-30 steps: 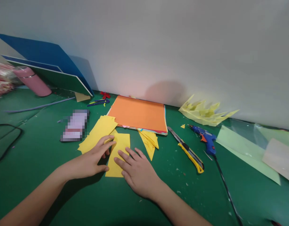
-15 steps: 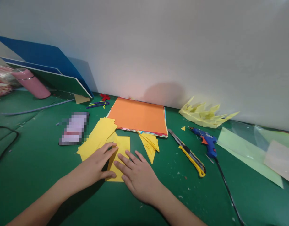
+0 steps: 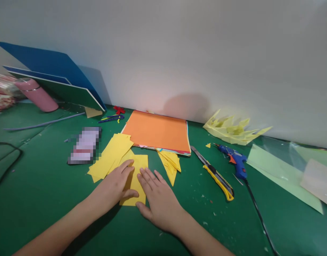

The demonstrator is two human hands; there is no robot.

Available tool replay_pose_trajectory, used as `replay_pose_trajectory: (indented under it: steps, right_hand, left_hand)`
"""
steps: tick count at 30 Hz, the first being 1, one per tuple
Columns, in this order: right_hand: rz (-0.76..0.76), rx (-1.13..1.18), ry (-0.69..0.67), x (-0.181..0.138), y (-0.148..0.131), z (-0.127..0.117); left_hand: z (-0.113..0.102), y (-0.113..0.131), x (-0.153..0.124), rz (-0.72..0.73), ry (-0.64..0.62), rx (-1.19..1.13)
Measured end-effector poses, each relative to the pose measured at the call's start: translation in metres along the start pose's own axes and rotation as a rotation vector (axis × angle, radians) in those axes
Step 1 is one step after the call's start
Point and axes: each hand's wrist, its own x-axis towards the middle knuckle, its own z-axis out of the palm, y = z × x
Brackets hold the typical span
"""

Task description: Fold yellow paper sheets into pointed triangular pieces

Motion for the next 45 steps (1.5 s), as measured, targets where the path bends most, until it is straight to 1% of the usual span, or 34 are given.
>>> replay_pose_trajectory:
  steps: [5, 7, 9, 11, 12, 14, 16, 18, 20, 22, 25, 30, 32, 34, 36, 38, 41, 45]
  right_hand:
    - [-0.006, 0.054, -0.037, -0.001, 0.003, -0.006]
    - [-0.003, 0.099, -0.023, 0.000, 0.006, -0.009]
    - [0.044, 0.146, 0.061, 0.004, 0.011, -0.011]
    - [0.161, 0.163, 0.222, 0.012, 0.016, -0.011]
    - [0.210, 0.170, 0.281, 0.017, 0.018, -0.011]
    - [0.261, 0.212, 0.336, 0.029, 0.020, -0.010]
    - [0.303, 0.333, 0.378, 0.039, 0.022, -0.008]
    - [0.358, 0.556, 0.422, 0.046, 0.022, -0.007]
    - [0.406, 0.736, 0.429, 0.049, 0.022, -0.006]
    - [0.426, 0.834, 0.387, 0.049, 0.023, -0.007]
    - [0.423, 0.868, 0.329, 0.047, 0.023, -0.009]
    - [0.371, 0.929, 0.400, 0.044, 0.025, -0.007]
    - [0.340, 0.970, 0.421, 0.043, 0.027, -0.005]
    - [0.308, 1.013, 0.423, 0.042, 0.029, -0.005]
    - [0.276, 1.045, 0.392, 0.040, 0.030, -0.006]
    - [0.250, 1.091, 0.355, 0.040, 0.029, -0.008]
    - [0.269, 1.165, 0.364, 0.039, 0.027, -0.009]
    - [0.375, 1.115, 0.454, 0.039, 0.026, -0.009]
  left_hand:
    - [0.001, 0.001, 0.001, 0.007, -0.024, 0.025]
    - [0.002, 0.001, 0.000, 0.009, -0.026, 0.037]
    - [0.003, 0.000, 0.000, 0.007, -0.033, 0.042]
    - [0.003, 0.000, -0.001, -0.001, -0.045, 0.034]
    - [0.002, 0.000, -0.001, -0.006, -0.045, 0.024]
    - [0.000, 0.001, -0.001, -0.013, -0.037, 0.002]
    - [-0.003, 0.003, 0.000, -0.032, -0.032, -0.015]
    - [-0.007, 0.006, 0.001, -0.075, -0.046, -0.026]
    - [-0.010, 0.010, 0.002, -0.130, -0.064, -0.043]
    - [-0.012, 0.011, 0.002, -0.177, -0.070, -0.064]
    - [-0.012, 0.011, 0.001, -0.205, -0.048, -0.114]
    - [-0.009, 0.008, 0.001, -0.265, 0.001, -0.264]
    - [-0.009, 0.007, 0.003, -0.280, 0.039, -0.363]
    - [-0.008, 0.005, 0.005, -0.289, 0.105, -0.458]
    - [-0.008, 0.003, 0.008, -0.299, 0.191, -0.549]
    - [-0.008, 0.003, 0.010, -0.307, 0.246, -0.659]
    - [-0.007, 0.006, 0.010, -0.290, 0.245, -0.788]
    - [-0.004, 0.012, 0.008, -0.226, 0.189, -0.807]
